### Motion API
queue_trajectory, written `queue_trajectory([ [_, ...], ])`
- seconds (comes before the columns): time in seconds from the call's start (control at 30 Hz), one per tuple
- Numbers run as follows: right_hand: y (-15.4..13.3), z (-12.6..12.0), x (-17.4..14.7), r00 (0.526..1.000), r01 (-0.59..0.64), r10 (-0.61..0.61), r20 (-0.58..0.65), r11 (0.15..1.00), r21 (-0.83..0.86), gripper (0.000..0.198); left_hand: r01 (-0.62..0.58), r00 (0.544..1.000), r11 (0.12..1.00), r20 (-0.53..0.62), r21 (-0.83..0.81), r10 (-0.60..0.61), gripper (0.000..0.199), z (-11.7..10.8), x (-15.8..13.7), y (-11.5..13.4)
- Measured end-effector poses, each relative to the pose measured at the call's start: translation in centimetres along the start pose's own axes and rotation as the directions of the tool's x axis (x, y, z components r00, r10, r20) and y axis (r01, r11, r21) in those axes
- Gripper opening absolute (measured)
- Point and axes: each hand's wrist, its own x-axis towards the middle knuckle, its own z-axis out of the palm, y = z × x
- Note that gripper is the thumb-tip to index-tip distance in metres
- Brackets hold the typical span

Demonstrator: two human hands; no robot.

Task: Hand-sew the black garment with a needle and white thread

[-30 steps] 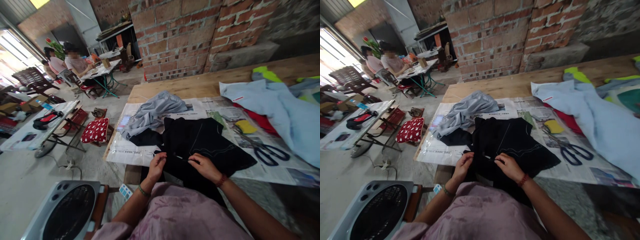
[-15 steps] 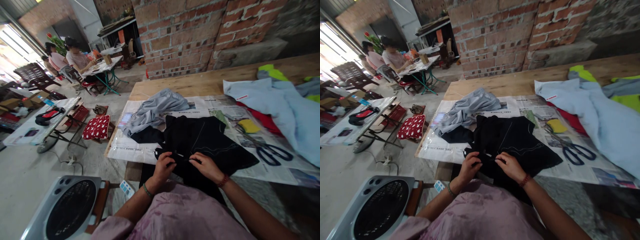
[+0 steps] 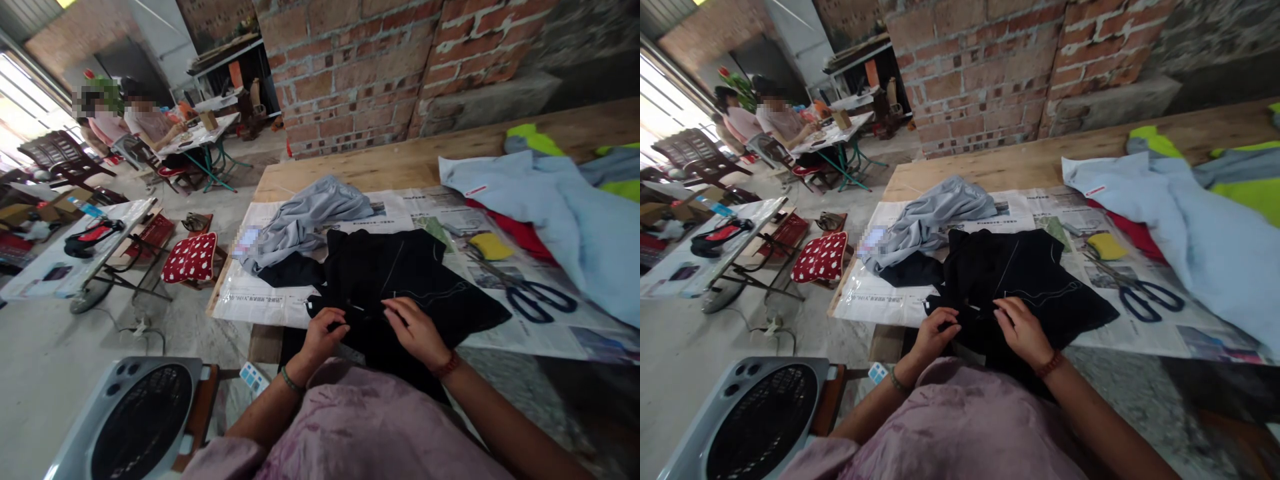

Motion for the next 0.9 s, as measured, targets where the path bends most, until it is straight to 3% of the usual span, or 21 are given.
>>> queue_trajectory([
  [0.1, -1.0, -1.0, -0.9, 0.989, 0.034, -0.033, -0.143, 0.999, 0.001, 0.026, -0.020, 1.000, 1.000, -0.020, 0.011, 0.021, 0.003, 0.2, 0.2, -0.1],
  [0.17, -1.9, -1.3, -1.6, 0.990, -0.001, 0.009, -0.137, 0.998, 0.058, 0.027, -0.022, 0.999, 0.999, -0.028, 0.027, 0.022, 0.003, 0.3, 0.2, -0.1],
  [0.3, -3.5, -0.5, -3.1, 0.973, -0.232, 0.219, 0.078, 0.943, 0.238, 0.036, -0.017, 0.999, 0.998, -0.036, 0.058, 0.019, 0.002, 0.4, 0.3, 0.1],
  [0.4, -4.1, 0.8, -3.7, 0.903, -0.399, 0.316, 0.291, 0.869, 0.293, 0.027, -0.034, 0.999, 0.997, -0.031, 0.069, 0.037, 0.002, 0.5, 0.2, 0.2],
  [0.53, -4.2, 2.4, -3.8, 0.816, -0.546, 0.403, 0.416, 0.774, 0.322, 0.030, -0.048, 0.999, 0.997, -0.016, 0.057, 0.049, 0.002, 0.5, 0.1, 0.4],
  [0.67, -4.3, 3.1, -3.8, 0.805, -0.553, 0.391, 0.447, 0.766, 0.326, 0.030, -0.046, 0.999, 0.999, -0.015, 0.018, 0.046, 0.003, 0.8, 0.0, 0.4],
  [0.9, -4.5, 3.2, -3.5, 0.841, -0.486, 0.355, 0.408, 0.828, 0.280, 0.029, -0.049, 0.998, 0.999, -0.043, 0.017, 0.050, 0.004, 0.8, -0.2, 0.3],
])
